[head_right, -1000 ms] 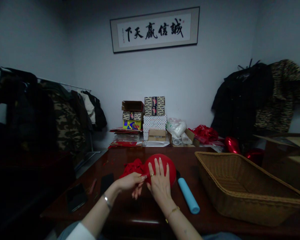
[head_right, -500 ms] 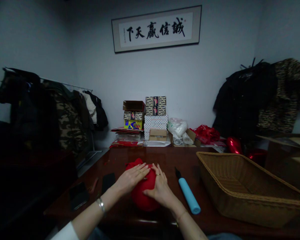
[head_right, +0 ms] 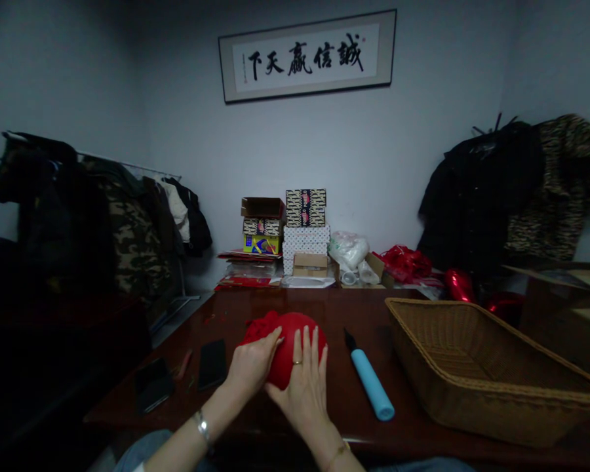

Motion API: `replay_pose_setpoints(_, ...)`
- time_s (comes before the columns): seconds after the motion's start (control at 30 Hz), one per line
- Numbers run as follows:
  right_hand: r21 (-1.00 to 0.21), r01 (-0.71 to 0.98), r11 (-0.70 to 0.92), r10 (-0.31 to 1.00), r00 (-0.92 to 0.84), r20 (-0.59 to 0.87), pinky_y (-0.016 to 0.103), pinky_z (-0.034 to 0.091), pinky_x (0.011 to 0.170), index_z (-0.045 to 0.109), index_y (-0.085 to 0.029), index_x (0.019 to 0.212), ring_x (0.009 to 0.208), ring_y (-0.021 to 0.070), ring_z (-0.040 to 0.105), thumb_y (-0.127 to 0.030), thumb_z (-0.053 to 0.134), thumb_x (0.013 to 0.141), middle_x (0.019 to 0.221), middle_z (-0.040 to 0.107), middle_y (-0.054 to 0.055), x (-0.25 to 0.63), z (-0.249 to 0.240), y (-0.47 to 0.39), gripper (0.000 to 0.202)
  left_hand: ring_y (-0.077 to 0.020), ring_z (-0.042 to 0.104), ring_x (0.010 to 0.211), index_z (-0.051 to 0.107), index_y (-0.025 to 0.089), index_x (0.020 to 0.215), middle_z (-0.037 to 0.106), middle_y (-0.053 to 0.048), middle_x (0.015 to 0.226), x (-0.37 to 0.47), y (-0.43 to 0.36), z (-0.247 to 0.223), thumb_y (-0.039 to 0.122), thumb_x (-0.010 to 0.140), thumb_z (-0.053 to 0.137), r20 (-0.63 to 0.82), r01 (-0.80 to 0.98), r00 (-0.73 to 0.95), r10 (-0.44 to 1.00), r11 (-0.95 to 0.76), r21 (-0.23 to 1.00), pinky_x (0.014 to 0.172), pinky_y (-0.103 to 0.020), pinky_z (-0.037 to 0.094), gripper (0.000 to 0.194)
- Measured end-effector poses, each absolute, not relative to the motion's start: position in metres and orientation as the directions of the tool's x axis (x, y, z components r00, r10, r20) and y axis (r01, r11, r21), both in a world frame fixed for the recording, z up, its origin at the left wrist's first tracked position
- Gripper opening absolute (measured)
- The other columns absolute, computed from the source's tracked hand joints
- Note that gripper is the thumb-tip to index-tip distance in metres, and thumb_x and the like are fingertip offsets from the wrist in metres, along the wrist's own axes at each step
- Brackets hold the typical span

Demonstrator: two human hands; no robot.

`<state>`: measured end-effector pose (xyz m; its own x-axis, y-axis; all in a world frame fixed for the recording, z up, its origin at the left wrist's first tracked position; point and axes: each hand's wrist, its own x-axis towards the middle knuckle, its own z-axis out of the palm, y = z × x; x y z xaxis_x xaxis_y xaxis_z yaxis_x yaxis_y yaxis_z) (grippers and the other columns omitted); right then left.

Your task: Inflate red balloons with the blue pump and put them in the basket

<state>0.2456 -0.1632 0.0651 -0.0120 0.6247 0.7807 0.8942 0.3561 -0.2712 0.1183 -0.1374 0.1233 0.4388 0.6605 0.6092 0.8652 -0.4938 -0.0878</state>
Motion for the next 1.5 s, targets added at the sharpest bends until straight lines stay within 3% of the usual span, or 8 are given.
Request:
replay_pose_setpoints(0.2, -0.317, 0.918, 0.237, 0.677, 0.077, 0.731, 0.057, 0.017, 0.102, 0.028, -0.02, 0.136, 0.131, 0.0316, 0.023, -0.038, 0.06, 0.07, 0.141, 0.031, 0.015, 0.257, 0.072, -0.153, 0.075, -0.0237, 0.066, 0.087, 0.061, 0.013, 0.111, 0.069, -0.015, 0.099, 0.118, -0.145, 0.127, 0.024, 0.088, 0.044, 0.634, 0.833, 0.476, 0.609, -0.543, -0.104, 0.076, -0.036, 0.053, 0.029)
replay_pose_setpoints(0.33, -0.4, 0.854, 0.332, 0.745, 0.023, 0.667, 0.053, 0.028, 0.099, 0.039, -0.025, 0.13, 0.127, 0.0318, 0.03, -0.034, 0.066, 0.064, 0.137, 0.035, 0.013, 0.269, 0.077, -0.151, 0.072, -0.0264, 0.047, 0.12, 0.057, 0.016, 0.117, 0.058, -0.013, 0.121, 0.114, -0.134, 0.13, 0.023, 0.088, 0.045, 0.673, 0.735, 0.596, 0.439, -0.635, -0.237, 0.099, -0.05, 0.037, 0.032)
replay_pose_setpoints(0.53, -0.539, 0.645, 0.542, 0.776, -0.137, 0.616, 0.043, 0.027, 0.105, 0.023, -0.02, 0.138, 0.13, 0.023, 0.026, -0.026, 0.064, 0.066, 0.138, 0.036, 0.01, 0.285, 0.077, -0.147, 0.083, -0.0193, 0.039, 0.125, 0.045, 0.014, 0.128, 0.054, -0.009, 0.127, 0.106, -0.119, 0.122, 0.019, 0.09, 0.04, 0.588, 0.473, 0.785, 0.195, -0.801, -0.367, 0.102, -0.039, 0.04, 0.038)
replay_pose_setpoints(0.77, -0.533, 0.684, 0.498, 0.743, -0.019, 0.669, 0.041, 0.021, 0.108, 0.015, -0.019, 0.14, 0.135, 0.0174, 0.013, -0.016, 0.041, 0.079, 0.147, 0.017, 0.01, 0.265, 0.071, -0.154, 0.067, -0.0188, 0.052, 0.115, 0.049, 0.018, 0.126, 0.059, -0.01, 0.121, 0.11, -0.096, 0.098, 0.016, 0.09, 0.041, 0.828, 0.67, 0.43, 0.359, -0.742, -0.027, 0.095, -0.037, 0.047, 0.037)
replay_pose_setpoints(0.9, -0.364, 0.811, 0.458, 0.734, -0.115, 0.669, 0.054, 0.013, 0.106, 0.001, -0.014, 0.142, 0.136, 0.0277, -0.001, -0.034, 0.058, 0.069, 0.149, 0.009, 0.014, 0.252, 0.07, -0.149, 0.095, -0.0173, 0.054, 0.112, 0.054, 0.021, 0.122, 0.059, -0.007, 0.12, 0.123, -0.102, 0.099, 0.019, 0.091, 0.038, 0.769, 0.709, 0.251, 0.588, -0.652, 0.268, 0.093, -0.035, 0.048, 0.035)
replay_pose_setpoints(1.0, -0.352, 0.882, 0.313, 0.721, 0.021, 0.693, 0.057, 0.012, 0.104, 0.0, -0.011, 0.142, 0.136, 0.03, 0.007, -0.043, 0.06, 0.067, 0.146, 0.018, 0.018, 0.25, 0.071, -0.138, 0.101, -0.0189, 0.057, 0.108, 0.055, 0.026, 0.12, 0.06, -0.005, 0.119, 0.128, -0.112, 0.104, 0.025, 0.091, 0.04, 0.671, 0.72, 0.258, 0.695, -0.602, 0.346, 0.089, -0.037, 0.051, 0.034)
replay_pose_setpoints(1.27, -0.449, 0.816, 0.365, 0.828, -0.063, 0.557, 0.056, 0.008, 0.105, -0.008, -0.019, 0.141, 0.131, 0.026, 0.025, -0.045, 0.065, 0.062, 0.143, 0.029, 0.014, 0.262, 0.083, -0.127, 0.111, -0.0208, 0.029, 0.131, 0.05, 0.023, 0.124, 0.057, -0.006, 0.124, 0.114, -0.104, 0.117, 0.021, 0.09, 0.041, 0.665, 0.671, 0.538, 0.518, -0.741, 0.034, 0.106, -0.057, 0.021, 0.035)
replay_pose_setpoints(1.5, -0.66, 0.528, 0.534, 0.839, -0.232, 0.493, 0.047, 0.015, 0.106, -0.031, -0.02, 0.133, 0.132, 0.021, 0.025, -0.037, 0.072, 0.06, 0.144, 0.026, 0.016, 0.265, 0.092, -0.12, 0.127, -0.0164, 0.035, 0.128, 0.049, 0.021, 0.125, 0.053, -0.007, 0.129, 0.104, -0.084, 0.107, 0.019, 0.09, 0.04, 0.628, 0.561, 0.638, 0.446, -0.828, 0.019, 0.105, -0.047, 0.031, 0.036)
